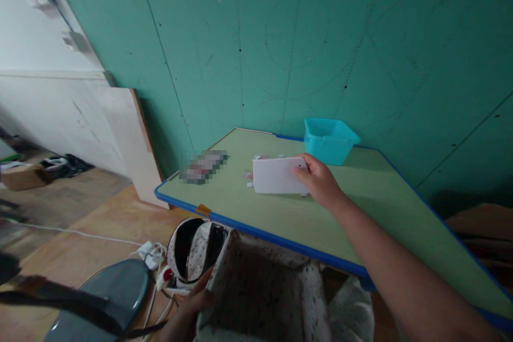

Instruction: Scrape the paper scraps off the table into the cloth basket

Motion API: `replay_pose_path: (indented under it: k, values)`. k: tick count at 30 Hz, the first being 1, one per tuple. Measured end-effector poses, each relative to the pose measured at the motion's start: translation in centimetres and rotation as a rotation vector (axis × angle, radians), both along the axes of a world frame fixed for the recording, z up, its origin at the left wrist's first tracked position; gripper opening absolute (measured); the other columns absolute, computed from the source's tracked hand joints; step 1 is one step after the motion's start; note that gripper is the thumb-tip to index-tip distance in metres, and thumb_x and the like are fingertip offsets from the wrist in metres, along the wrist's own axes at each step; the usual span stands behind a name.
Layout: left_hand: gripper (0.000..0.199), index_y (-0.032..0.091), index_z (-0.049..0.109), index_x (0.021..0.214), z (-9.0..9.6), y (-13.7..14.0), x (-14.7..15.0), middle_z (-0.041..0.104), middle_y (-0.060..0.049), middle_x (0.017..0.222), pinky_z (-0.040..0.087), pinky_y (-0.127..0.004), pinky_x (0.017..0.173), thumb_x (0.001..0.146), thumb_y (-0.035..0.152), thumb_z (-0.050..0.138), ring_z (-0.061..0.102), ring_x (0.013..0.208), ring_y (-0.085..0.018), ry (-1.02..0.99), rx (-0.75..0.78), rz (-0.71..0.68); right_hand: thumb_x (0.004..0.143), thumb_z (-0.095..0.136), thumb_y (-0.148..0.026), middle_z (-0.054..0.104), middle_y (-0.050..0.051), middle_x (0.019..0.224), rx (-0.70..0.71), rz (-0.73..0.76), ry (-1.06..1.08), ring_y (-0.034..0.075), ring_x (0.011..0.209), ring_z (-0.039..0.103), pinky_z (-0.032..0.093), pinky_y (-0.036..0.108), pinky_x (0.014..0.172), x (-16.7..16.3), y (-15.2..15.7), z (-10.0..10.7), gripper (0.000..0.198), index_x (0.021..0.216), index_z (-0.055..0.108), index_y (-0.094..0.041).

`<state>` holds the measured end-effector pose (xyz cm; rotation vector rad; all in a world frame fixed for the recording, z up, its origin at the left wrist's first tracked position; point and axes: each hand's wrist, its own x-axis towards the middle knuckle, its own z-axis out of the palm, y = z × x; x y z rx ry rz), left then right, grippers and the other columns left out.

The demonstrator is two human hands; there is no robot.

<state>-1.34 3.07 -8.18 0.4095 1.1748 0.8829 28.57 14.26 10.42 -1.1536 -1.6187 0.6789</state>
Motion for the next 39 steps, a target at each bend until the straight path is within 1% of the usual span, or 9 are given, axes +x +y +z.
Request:
replay_pose_path:
  k: [8, 11, 16, 20, 23, 28, 33, 36, 39]
  values:
    - [0.062, 0.014, 0.054, 0.100, 0.2, -0.7, 0.4, 0.060, 0.006, 0.043, 0.044, -0.029, 0.058, 0.040, 0.001, 0.057, 0.059, 0.057, -0.021, 0.015, 0.029, 0.022, 0.070, 0.049, -0.029, 0.059, 0.003, 0.083, 0.035, -0.026, -0.013, 0.016, 0.073, 0.053, 0.041, 0.027, 0.062, 0.2, 0.5, -0.4, 0.024, 0.091, 0.052, -0.020]
    - [0.063, 0.016, 0.058, 0.096, -0.6, -0.3, 0.0, 0.063, 0.006, 0.048, 0.042, -0.026, 0.052, 0.036, -0.001, 0.058, 0.059, 0.056, -0.019, 0.050, 0.066, 0.009, 0.069, 0.049, -0.027, 0.057, 0.001, 0.075, 0.007, -0.026, -0.014, 0.014, 0.066, 0.051, 0.040, 0.025, 0.056, 0.3, 0.3, -0.2, 0.021, 0.089, 0.052, -0.020]
    - [0.075, 0.011, 0.051, 0.109, -1.9, 0.3, -0.7, 0.061, 0.008, 0.042, 0.037, -0.024, 0.044, 0.035, -0.003, 0.055, 0.052, 0.044, -0.015, 0.073, 0.041, -0.027, 0.068, 0.047, -0.024, 0.053, -0.002, 0.064, -0.020, -0.041, 0.080, 0.012, 0.053, 0.048, 0.035, 0.022, 0.045, 0.7, 0.1, 0.3, 0.015, 0.082, 0.051, -0.020]
    - [0.062, 0.014, 0.058, 0.096, -1.8, 0.2, -0.7, 0.060, 0.009, 0.040, 0.037, -0.023, 0.043, 0.037, -0.003, 0.055, 0.051, 0.044, -0.014, 0.074, 0.042, -0.038, 0.069, 0.049, -0.027, 0.058, 0.001, 0.075, 0.030, -0.060, 0.037, 0.014, 0.064, 0.052, 0.040, 0.025, 0.055, 0.6, 0.5, -0.1, 0.021, 0.089, 0.052, -0.019]
    - [0.052, 0.017, 0.061, 0.083, -1.3, 0.0, -0.5, 0.062, 0.006, 0.044, 0.042, -0.026, 0.051, 0.035, -0.001, 0.057, 0.059, 0.058, -0.021, 0.036, 0.015, -0.037, 0.070, 0.049, -0.029, 0.060, 0.003, 0.083, 0.041, -0.074, -0.033, 0.016, 0.072, 0.053, 0.041, 0.028, 0.062, 0.5, 0.8, -0.5, 0.024, 0.092, 0.052, -0.018]
    - [0.043, 0.022, 0.059, 0.069, -0.7, -0.1, -0.3, 0.061, 0.006, 0.043, 0.045, -0.030, 0.060, 0.033, -0.001, 0.059, 0.060, 0.069, -0.025, -0.008, -0.018, -0.032, 0.069, 0.048, -0.028, 0.059, 0.002, 0.078, -0.001, -0.068, -0.025, 0.016, 0.070, 0.053, 0.040, 0.027, 0.060, 0.7, 0.8, -0.6, 0.022, 0.089, 0.052, -0.019]
    - [0.046, 0.020, 0.058, 0.074, 0.0, -0.1, 0.0, 0.050, 0.009, 0.032, 0.045, -0.031, 0.062, 0.032, 0.000, 0.059, 0.059, 0.063, -0.025, -0.014, -0.002, -0.033, 0.068, 0.048, -0.027, 0.057, 0.000, 0.073, 0.002, -0.077, 0.053, 0.015, 0.063, 0.051, 0.038, 0.026, 0.055, 1.2, 0.9, -0.5, 0.021, 0.088, 0.052, -0.020]
    - [0.048, 0.019, 0.059, 0.079, 0.0, -0.3, 0.0, 0.054, 0.007, 0.038, 0.045, -0.032, 0.065, 0.034, 0.001, 0.059, 0.059, 0.067, -0.025, 0.002, 0.028, -0.011, 0.067, 0.049, -0.028, 0.058, 0.001, 0.075, -0.004, -0.095, 0.061, 0.015, 0.065, 0.051, 0.038, 0.026, 0.056, 1.1, 1.0, -0.5, 0.022, 0.088, 0.052, -0.019]
    - [0.044, 0.020, 0.060, 0.075, -0.4, -0.4, -0.2, 0.057, 0.007, 0.040, 0.043, -0.029, 0.058, 0.036, 0.001, 0.060, 0.058, 0.058, -0.022, 0.032, 0.039, 0.000, 0.067, 0.049, -0.027, 0.057, 0.000, 0.074, -0.046, -0.078, 0.065, 0.015, 0.064, 0.051, 0.038, 0.025, 0.054, 0.9, 0.9, -0.5, 0.022, 0.087, 0.052, -0.019]
